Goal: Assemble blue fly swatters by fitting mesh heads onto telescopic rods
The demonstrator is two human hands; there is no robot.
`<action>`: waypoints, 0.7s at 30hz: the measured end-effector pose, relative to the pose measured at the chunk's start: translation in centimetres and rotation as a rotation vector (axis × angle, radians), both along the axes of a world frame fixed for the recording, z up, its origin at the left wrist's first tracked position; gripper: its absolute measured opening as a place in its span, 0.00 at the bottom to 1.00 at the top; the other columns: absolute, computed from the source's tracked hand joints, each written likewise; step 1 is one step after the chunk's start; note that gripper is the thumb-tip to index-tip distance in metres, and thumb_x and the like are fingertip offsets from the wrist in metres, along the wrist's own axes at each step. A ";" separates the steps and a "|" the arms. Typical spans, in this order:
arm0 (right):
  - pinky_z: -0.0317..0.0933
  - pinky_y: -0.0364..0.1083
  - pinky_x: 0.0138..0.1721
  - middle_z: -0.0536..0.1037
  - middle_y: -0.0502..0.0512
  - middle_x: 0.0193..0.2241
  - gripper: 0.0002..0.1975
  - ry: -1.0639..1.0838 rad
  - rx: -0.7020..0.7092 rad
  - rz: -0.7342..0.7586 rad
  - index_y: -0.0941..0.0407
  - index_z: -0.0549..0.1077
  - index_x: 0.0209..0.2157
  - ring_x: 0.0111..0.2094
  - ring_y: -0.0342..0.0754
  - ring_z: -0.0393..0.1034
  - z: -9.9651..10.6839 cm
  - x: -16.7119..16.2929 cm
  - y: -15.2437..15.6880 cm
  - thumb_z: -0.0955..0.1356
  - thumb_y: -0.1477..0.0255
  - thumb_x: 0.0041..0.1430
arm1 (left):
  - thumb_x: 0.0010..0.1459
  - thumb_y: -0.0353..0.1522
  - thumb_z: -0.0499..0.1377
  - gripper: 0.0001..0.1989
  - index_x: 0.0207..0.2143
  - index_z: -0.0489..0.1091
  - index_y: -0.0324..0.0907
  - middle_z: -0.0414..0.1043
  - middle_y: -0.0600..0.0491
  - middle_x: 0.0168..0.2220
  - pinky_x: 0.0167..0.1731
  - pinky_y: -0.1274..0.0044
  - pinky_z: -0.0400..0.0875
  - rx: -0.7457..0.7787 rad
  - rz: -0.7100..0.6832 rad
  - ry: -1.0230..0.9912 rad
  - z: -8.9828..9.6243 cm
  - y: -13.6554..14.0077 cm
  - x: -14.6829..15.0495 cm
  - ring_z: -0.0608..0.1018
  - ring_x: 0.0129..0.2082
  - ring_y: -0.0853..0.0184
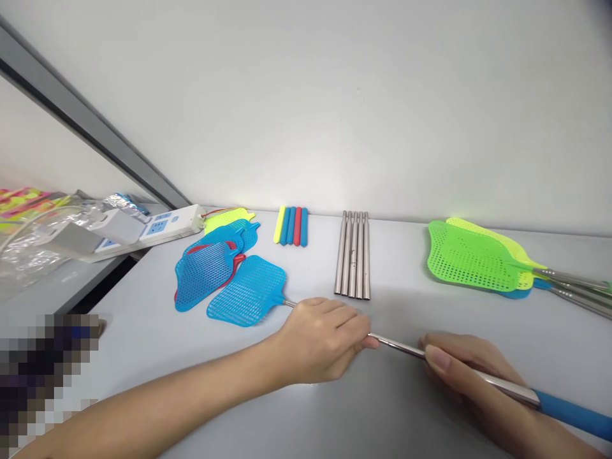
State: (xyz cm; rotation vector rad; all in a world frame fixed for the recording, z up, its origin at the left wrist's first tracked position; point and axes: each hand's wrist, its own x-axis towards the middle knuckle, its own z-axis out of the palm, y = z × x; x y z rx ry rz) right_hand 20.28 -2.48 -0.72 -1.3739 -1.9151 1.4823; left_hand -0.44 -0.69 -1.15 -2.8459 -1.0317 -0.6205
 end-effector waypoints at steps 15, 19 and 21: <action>0.52 0.41 0.24 0.56 0.49 0.17 0.21 0.222 -0.192 -0.086 0.57 0.55 0.15 0.21 0.41 0.52 -0.1 0.7 0.1 0.58 0.59 0.55 | 0.58 0.32 0.47 0.09 0.33 0.64 0.38 0.63 0.56 0.21 0.19 0.79 0.56 0.067 0.024 0.012 0.1 -0.8 0.7 0.64 0.20 0.73; 0.52 0.41 0.24 0.57 0.49 0.17 0.22 0.201 -0.171 -0.093 0.57 0.55 0.15 0.22 0.42 0.53 -0.4 0.7 0.1 0.58 0.57 0.55 | 0.57 0.31 0.49 0.08 0.37 0.64 0.38 0.63 0.57 0.22 0.19 0.79 0.56 0.108 0.024 0.025 0.2 -1.0 0.9 0.64 0.21 0.73; 0.52 0.41 0.22 0.57 0.49 0.16 0.22 0.168 -0.128 -0.076 0.57 0.55 0.15 0.21 0.42 0.53 -0.4 0.4 0.1 0.57 0.56 0.54 | 0.56 0.32 0.50 0.08 0.38 0.64 0.38 0.63 0.58 0.21 0.19 0.78 0.55 0.130 0.017 0.033 0.2 -1.1 1.0 0.64 0.20 0.73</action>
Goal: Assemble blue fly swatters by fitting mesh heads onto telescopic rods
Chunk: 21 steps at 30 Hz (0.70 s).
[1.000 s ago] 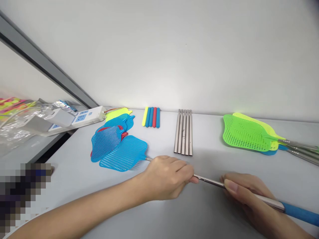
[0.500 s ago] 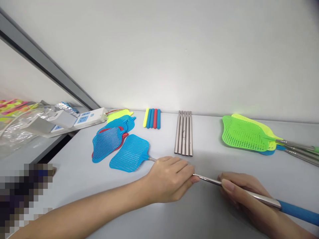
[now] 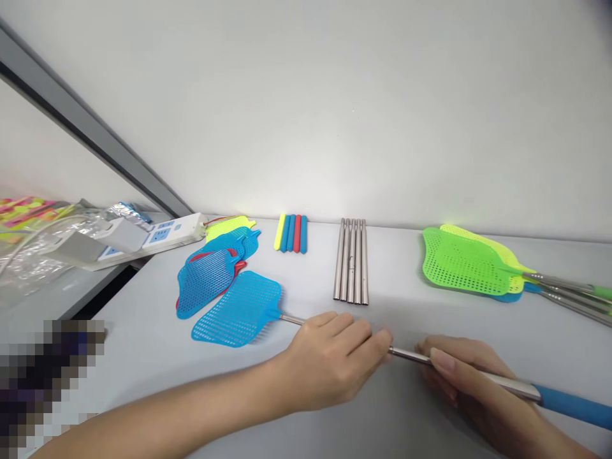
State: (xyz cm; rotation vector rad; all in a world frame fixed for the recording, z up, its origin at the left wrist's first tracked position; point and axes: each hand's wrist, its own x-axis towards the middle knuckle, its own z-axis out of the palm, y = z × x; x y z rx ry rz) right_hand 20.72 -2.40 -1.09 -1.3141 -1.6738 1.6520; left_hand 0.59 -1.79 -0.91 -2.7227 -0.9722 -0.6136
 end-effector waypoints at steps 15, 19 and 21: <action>0.51 0.41 0.18 0.58 0.50 0.13 0.24 -0.153 0.274 -0.009 0.56 0.59 0.13 0.18 0.43 0.53 0.3 -0.5 0.0 0.57 0.53 0.53 | 0.57 0.38 0.48 0.14 0.22 0.60 0.41 0.60 0.59 0.16 0.16 0.78 0.52 0.039 0.033 -0.011 0.5 0.1 0.4 0.63 0.16 0.73; 0.51 0.40 0.18 0.58 0.49 0.13 0.24 -0.162 0.290 -0.016 0.56 0.58 0.13 0.17 0.42 0.53 0.5 -0.6 0.0 0.57 0.54 0.53 | 0.57 0.40 0.48 0.16 0.20 0.60 0.41 0.60 0.59 0.15 0.15 0.78 0.53 0.016 0.032 -0.001 0.6 0.4 0.1 0.64 0.15 0.73; 0.51 0.40 0.18 0.57 0.49 0.13 0.25 -0.167 0.292 -0.008 0.56 0.57 0.13 0.18 0.42 0.53 0.7 -0.6 0.0 0.56 0.54 0.54 | 0.57 0.41 0.48 0.17 0.19 0.60 0.41 0.60 0.59 0.14 0.15 0.79 0.54 -0.011 0.036 0.004 0.6 0.6 -0.1 0.64 0.15 0.72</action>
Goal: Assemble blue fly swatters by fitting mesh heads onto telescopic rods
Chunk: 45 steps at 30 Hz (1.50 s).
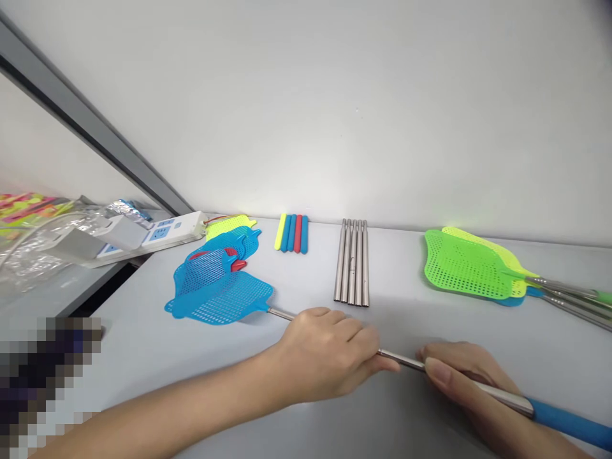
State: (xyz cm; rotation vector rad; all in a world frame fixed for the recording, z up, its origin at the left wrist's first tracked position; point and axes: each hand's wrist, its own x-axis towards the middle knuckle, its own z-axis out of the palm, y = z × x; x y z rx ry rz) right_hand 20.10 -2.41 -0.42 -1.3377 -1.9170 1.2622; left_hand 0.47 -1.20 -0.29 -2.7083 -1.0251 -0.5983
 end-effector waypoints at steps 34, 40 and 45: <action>0.41 0.41 0.20 0.51 0.46 0.16 0.21 0.179 -0.260 0.102 0.57 0.52 0.17 0.19 0.40 0.45 -1.7 0.6 0.1 0.56 0.59 0.57 | 0.58 0.35 0.48 0.11 0.31 0.66 0.39 0.62 0.58 0.19 0.20 0.78 0.50 0.092 -0.022 -0.085 -1.5 0.3 -0.2 0.61 0.20 0.73; 0.45 0.40 0.20 0.55 0.47 0.16 0.20 0.074 -0.200 0.147 0.57 0.58 0.17 0.20 0.40 0.50 -0.6 0.3 0.1 0.56 0.60 0.57 | 0.57 0.35 0.48 0.09 0.30 0.64 0.40 0.62 0.59 0.19 0.20 0.78 0.50 0.131 -0.024 -0.106 -1.7 -0.3 0.7 0.61 0.19 0.73; 0.46 0.40 0.19 0.57 0.47 0.16 0.19 0.062 -0.164 0.133 0.57 0.60 0.18 0.19 0.40 0.52 -1.0 0.3 0.1 0.57 0.61 0.57 | 0.58 0.38 0.47 0.13 0.27 0.64 0.41 0.59 0.59 0.18 0.20 0.78 0.51 0.156 0.008 -0.090 -2.1 -0.3 0.8 0.61 0.19 0.74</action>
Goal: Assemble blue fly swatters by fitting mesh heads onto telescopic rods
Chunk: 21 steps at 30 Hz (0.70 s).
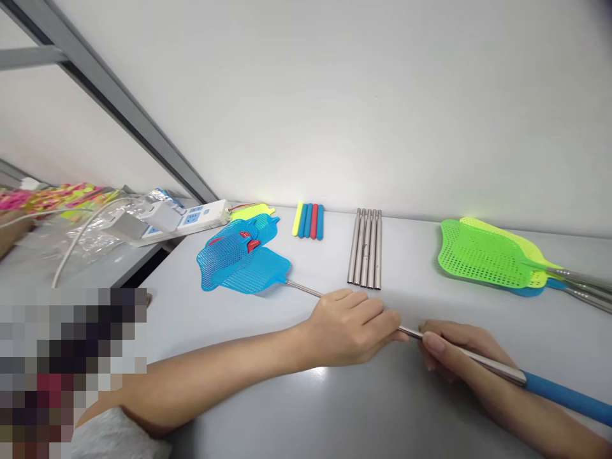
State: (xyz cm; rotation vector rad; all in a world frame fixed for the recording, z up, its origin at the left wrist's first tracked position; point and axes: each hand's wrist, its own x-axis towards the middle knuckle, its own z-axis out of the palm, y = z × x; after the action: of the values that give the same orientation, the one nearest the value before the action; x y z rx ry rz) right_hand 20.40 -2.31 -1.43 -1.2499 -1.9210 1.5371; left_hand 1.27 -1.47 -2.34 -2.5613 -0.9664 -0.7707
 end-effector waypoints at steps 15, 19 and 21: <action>0.39 0.42 0.19 0.50 0.47 0.16 0.22 0.008 -0.068 -0.004 0.57 0.52 0.16 0.20 0.40 0.44 -0.1 -0.3 0.3 0.56 0.56 0.55 | 0.57 0.39 0.48 0.16 0.20 0.62 0.41 0.58 0.60 0.15 0.19 0.79 0.52 0.014 0.031 0.017 0.1 0.2 -0.1 0.62 0.17 0.75; 0.40 0.41 0.20 0.50 0.47 0.16 0.21 0.040 -0.062 -0.016 0.57 0.51 0.16 0.20 0.40 0.45 0.5 -0.4 0.4 0.56 0.59 0.57 | 0.56 0.40 0.48 0.17 0.19 0.59 0.41 0.57 0.60 0.14 0.18 0.79 0.51 0.088 0.017 0.003 -0.3 0.7 -0.3 0.62 0.16 0.75; 0.40 0.42 0.21 0.49 0.46 0.16 0.21 0.070 -0.080 -0.030 0.57 0.51 0.16 0.21 0.40 0.44 0.8 -0.5 0.3 0.56 0.61 0.57 | 0.56 0.42 0.48 0.18 0.19 0.58 0.41 0.57 0.60 0.14 0.18 0.79 0.51 0.138 -0.005 0.015 -0.4 1.1 -0.6 0.62 0.16 0.75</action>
State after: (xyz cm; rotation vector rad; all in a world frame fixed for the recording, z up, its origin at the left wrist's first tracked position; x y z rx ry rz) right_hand 19.85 -2.00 -0.65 -1.2345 -1.8054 1.6352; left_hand 0.71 -0.35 -2.78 -2.4482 -0.8714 -0.7903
